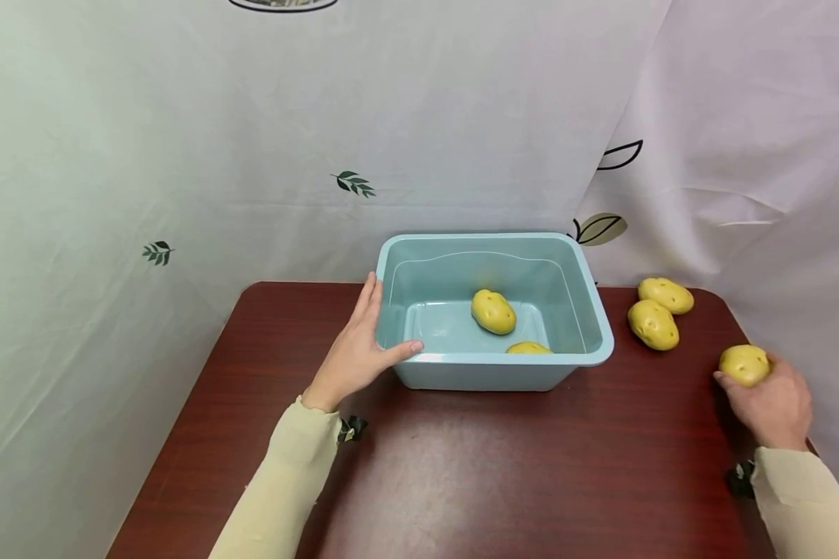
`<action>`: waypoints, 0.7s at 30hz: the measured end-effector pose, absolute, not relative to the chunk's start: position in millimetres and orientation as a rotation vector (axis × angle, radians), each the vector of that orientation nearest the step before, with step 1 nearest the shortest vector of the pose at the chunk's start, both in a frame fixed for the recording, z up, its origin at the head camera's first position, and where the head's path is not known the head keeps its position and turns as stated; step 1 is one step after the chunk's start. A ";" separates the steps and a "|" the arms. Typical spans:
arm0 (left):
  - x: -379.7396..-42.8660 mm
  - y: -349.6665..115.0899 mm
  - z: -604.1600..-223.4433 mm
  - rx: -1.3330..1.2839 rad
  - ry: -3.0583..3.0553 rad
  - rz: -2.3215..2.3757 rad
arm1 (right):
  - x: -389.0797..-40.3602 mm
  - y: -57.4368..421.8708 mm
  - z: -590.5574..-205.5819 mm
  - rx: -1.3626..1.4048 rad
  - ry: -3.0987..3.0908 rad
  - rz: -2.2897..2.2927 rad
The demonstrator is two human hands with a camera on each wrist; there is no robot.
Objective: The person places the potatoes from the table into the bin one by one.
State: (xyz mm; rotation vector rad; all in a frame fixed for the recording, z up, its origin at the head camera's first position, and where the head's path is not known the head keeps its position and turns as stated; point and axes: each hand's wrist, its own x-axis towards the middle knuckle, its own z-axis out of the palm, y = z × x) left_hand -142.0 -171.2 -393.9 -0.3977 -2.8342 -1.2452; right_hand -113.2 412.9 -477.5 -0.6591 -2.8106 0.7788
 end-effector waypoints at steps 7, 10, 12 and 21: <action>-142.1 -170.2 -392.9 -0.405 -2.835 -1.234 | -113.8 408.5 -473.6 -0.710 -2.804 0.747; -142.4 -170.5 -392.8 -0.401 -2.835 -1.230 | -113.8 406.4 -472.0 -0.698 -2.800 0.748; -142.7 -170.7 -393.0 -0.401 -2.834 -1.230 | -113.4 405.6 -470.9 -0.683 -2.797 0.756; -143.2 -171.2 -394.6 -0.406 -2.835 -1.237 | -115.2 397.8 -464.3 -0.651 -2.789 0.745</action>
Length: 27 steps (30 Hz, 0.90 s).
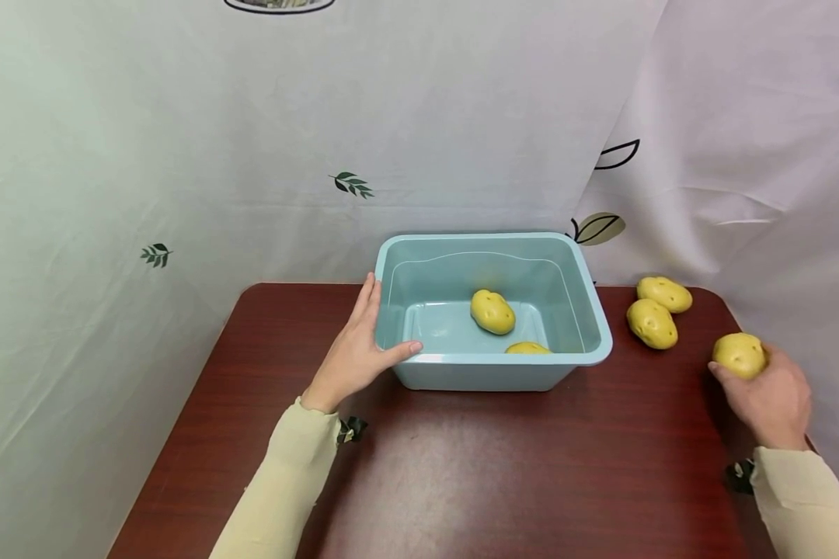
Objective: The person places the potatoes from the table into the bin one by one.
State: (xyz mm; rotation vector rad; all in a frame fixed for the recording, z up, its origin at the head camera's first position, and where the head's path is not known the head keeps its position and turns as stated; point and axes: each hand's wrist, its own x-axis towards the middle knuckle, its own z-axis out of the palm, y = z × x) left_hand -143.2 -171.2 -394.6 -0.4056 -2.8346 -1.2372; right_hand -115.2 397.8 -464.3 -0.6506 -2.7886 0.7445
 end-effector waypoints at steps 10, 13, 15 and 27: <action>-143.0 -171.2 -394.2 -0.411 -2.831 -1.240 | -115.3 390.2 -455.1 -0.530 -2.758 0.722; -143.0 -171.0 -394.1 -0.408 -2.834 -1.239 | -115.0 386.8 -452.3 -0.504 -2.748 0.717; -142.9 -170.9 -394.1 -0.408 -2.835 -1.239 | -114.9 384.8 -450.3 -0.497 -2.743 0.718; -142.4 -171.0 -392.6 -0.423 -2.833 -1.228 | -115.6 367.4 -433.1 -0.366 -2.682 0.756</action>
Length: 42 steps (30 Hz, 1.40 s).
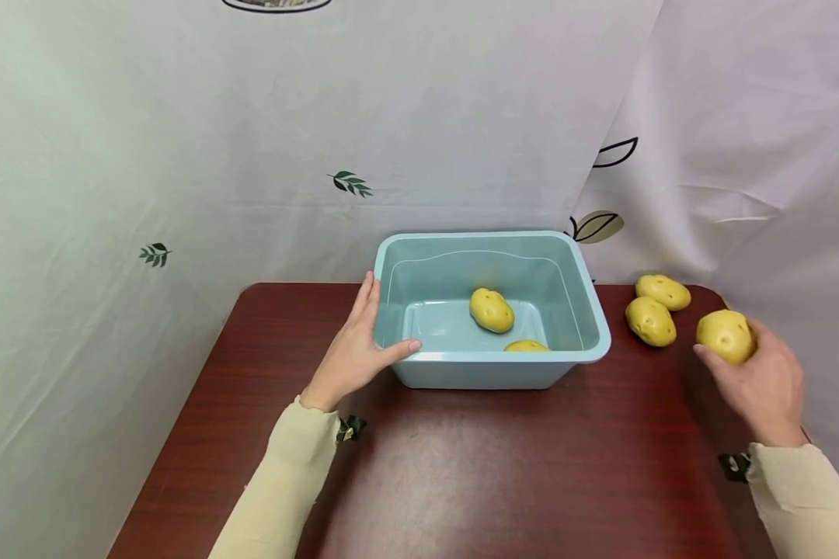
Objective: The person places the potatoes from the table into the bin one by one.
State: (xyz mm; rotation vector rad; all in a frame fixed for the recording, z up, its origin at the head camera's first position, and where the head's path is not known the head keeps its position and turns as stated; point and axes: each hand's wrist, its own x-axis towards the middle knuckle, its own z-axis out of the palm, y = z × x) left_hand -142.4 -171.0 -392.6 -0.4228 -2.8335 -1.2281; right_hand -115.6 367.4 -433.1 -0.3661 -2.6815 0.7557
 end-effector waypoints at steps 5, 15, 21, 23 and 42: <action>-142.9 -171.2 -392.4 -0.424 -2.831 -1.226 | -116.4 359.2 -425.1 -0.329 -2.659 0.753; -143.1 -170.9 -393.3 -0.413 -2.832 -1.234 | -115.4 346.7 -413.6 -0.291 -2.639 0.743; -143.5 -171.3 -393.6 -0.408 -2.838 -1.227 | -115.6 339.4 -407.6 -0.254 -2.619 0.740; -143.7 -171.3 -393.6 -0.407 -2.839 -1.227 | -115.3 337.1 -406.2 -0.250 -2.604 0.749; -143.6 -171.0 -393.8 -0.406 -2.832 -1.231 | -115.5 318.7 -391.2 -0.197 -2.535 0.776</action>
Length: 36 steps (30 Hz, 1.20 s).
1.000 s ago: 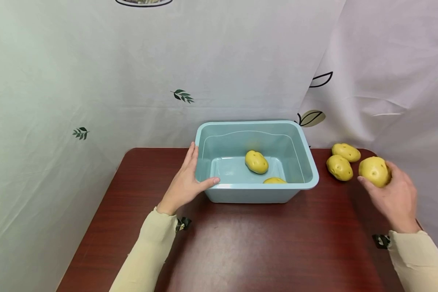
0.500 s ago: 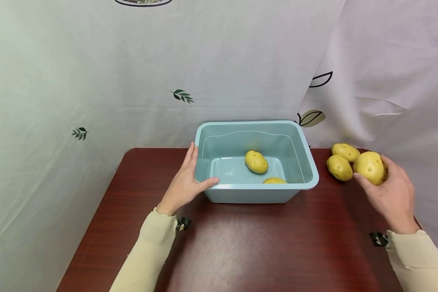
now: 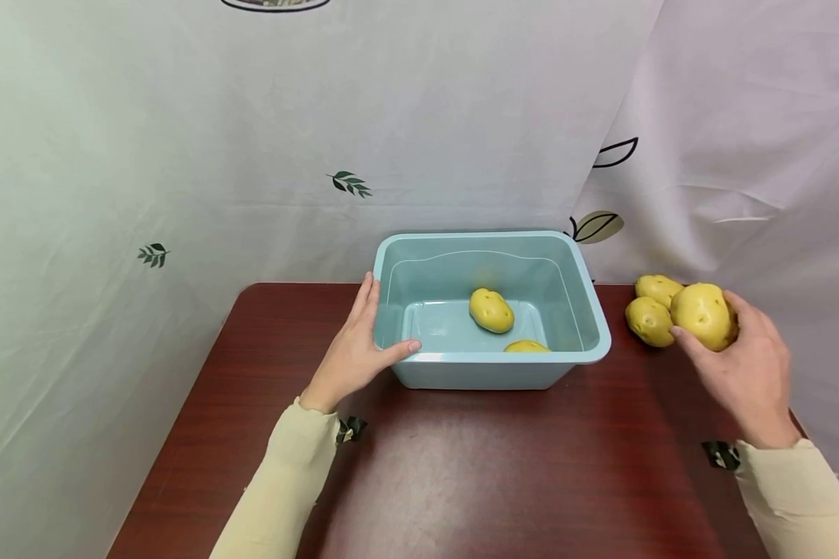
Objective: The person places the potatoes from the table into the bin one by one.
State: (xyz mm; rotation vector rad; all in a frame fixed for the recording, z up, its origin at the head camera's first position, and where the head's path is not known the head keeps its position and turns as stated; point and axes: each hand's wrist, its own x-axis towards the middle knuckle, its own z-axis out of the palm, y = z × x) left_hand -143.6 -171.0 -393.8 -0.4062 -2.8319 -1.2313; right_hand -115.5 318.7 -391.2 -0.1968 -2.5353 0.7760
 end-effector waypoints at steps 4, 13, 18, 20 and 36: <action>-143.5 -170.9 -393.4 -0.405 -2.834 -1.235 | -113.9 314.9 -387.6 -0.190 -2.519 0.784; -142.9 -170.8 -393.7 -0.410 -2.837 -1.228 | -114.6 307.0 -382.5 -0.153 -2.502 0.788; -142.5 -170.9 -393.2 -0.414 -2.840 -1.227 | -114.3 301.9 -380.2 -0.133 -2.484 0.799; -142.5 -170.8 -393.0 -0.414 -2.839 -1.225 | -114.2 300.3 -379.7 -0.128 -2.474 0.805; -143.0 -171.4 -394.1 -0.414 -2.837 -1.230 | -114.8 286.9 -372.3 -0.068 -2.405 0.799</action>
